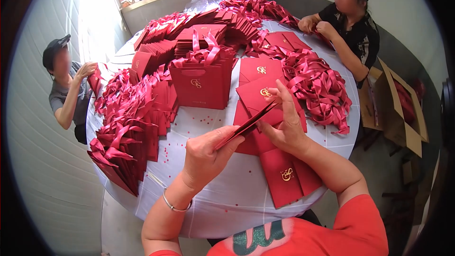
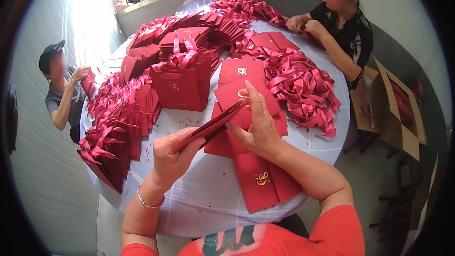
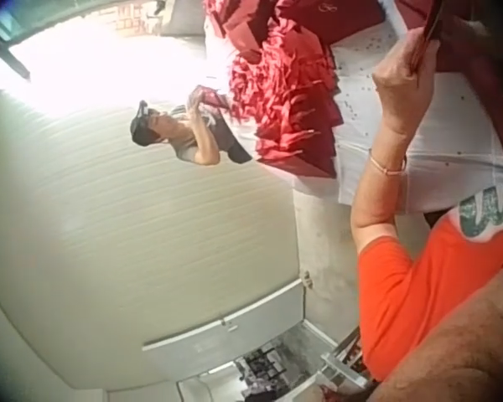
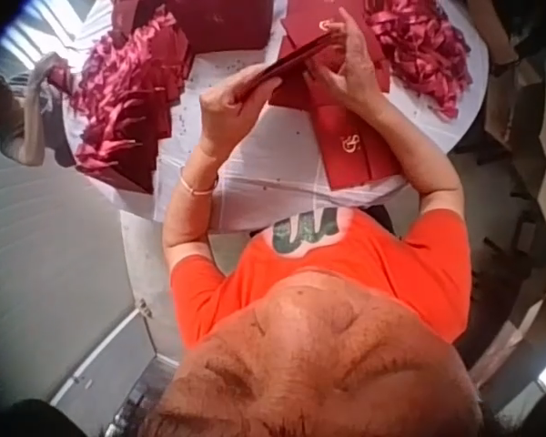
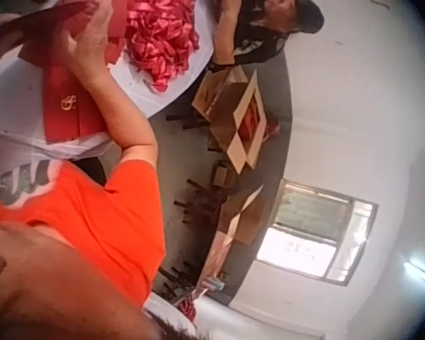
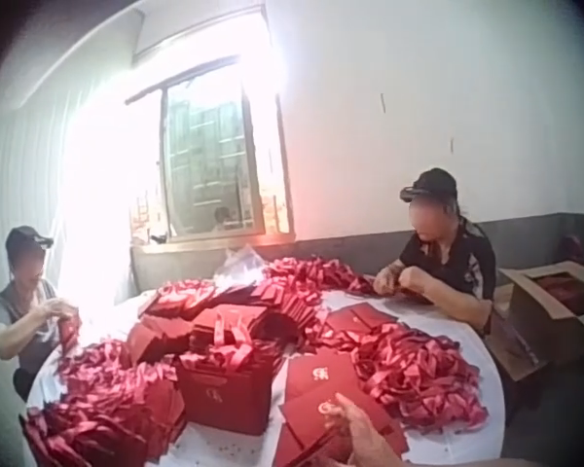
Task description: The person threads a pink ribbon through the holes of a red envelope, ties it into a bow, and sets it aside before repeating the process with another envelope.
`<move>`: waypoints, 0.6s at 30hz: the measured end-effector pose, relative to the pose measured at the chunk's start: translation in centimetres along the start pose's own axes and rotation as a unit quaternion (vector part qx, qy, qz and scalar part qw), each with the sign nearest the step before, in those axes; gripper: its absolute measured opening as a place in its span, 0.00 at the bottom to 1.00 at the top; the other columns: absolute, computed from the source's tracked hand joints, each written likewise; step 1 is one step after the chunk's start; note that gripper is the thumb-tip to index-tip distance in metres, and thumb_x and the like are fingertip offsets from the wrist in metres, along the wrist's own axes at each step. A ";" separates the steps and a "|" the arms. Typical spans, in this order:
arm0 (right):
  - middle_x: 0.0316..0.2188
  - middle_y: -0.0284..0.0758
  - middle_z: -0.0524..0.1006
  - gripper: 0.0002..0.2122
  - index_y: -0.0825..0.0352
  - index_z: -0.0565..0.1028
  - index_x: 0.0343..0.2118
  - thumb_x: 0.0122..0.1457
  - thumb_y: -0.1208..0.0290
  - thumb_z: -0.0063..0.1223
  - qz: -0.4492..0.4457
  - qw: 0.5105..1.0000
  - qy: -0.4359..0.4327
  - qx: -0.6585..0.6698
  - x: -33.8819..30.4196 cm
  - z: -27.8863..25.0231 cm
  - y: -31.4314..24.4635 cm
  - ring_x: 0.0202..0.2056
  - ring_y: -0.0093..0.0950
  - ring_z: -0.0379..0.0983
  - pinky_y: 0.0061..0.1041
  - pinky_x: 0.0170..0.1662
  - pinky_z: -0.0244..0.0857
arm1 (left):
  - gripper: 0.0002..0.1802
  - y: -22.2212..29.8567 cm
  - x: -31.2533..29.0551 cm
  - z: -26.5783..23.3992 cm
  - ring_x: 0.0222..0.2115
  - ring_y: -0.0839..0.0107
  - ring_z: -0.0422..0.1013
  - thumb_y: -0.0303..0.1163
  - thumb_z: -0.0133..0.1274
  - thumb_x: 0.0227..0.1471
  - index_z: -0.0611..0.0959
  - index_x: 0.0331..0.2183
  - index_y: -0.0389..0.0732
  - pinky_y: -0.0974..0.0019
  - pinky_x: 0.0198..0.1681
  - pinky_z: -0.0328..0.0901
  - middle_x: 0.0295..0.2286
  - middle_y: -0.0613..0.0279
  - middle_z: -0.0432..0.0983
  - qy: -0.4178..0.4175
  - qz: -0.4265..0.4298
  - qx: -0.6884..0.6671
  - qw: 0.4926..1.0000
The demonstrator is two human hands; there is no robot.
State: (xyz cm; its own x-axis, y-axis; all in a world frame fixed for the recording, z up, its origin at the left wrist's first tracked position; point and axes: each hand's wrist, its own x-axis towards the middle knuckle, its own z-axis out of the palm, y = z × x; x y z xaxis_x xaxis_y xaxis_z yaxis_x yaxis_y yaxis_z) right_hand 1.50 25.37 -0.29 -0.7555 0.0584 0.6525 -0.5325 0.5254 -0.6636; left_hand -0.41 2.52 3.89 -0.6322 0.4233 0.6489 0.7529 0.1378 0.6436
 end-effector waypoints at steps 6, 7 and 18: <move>0.55 0.49 0.68 0.39 0.71 0.61 0.62 0.44 0.79 0.69 -0.207 0.973 0.012 -0.107 0.8 -1.0 -0.3 0.54 0.43 0.69 0.37 0.55 0.67 | 0.10 0.4 0.3 -1.9 0.21 0.79 0.74 0.24 0.63 0.51 0.85 0.37 0.32 0.73 0.25 0.68 0.23 0.58 0.81 -0.004 -0.048 -0.063 0.997; 0.55 0.50 0.68 0.38 0.72 0.63 0.60 0.44 0.79 0.69 -0.209 0.972 0.020 -0.106 0.8 -1.0 -0.6 0.55 0.45 0.68 0.38 0.56 0.67 | 0.10 0.5 0.3 -2.1 0.21 0.78 0.74 0.24 0.63 0.50 0.85 0.37 0.32 0.72 0.25 0.68 0.23 0.57 0.81 -0.002 -0.046 -0.062 0.997; 0.50 0.50 0.71 0.26 0.67 0.75 0.48 0.43 0.77 0.71 -0.329 0.930 0.015 -0.165 0.7 -0.9 -2.1 0.44 0.43 0.75 0.35 0.43 0.74 | 0.11 1.4 0.2 -3.1 0.20 0.72 0.75 0.25 0.66 0.47 0.86 0.35 0.35 0.70 0.24 0.68 0.23 0.56 0.80 -0.039 0.024 -0.004 0.999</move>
State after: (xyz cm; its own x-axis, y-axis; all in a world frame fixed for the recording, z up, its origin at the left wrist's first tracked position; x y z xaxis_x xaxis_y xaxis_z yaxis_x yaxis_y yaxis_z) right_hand 2.44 25.01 1.91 -0.2950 -0.3468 0.8903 -0.7252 0.6879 0.0277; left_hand -0.05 0.06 6.23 -0.5797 0.4972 0.6456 0.7798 0.1088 0.6164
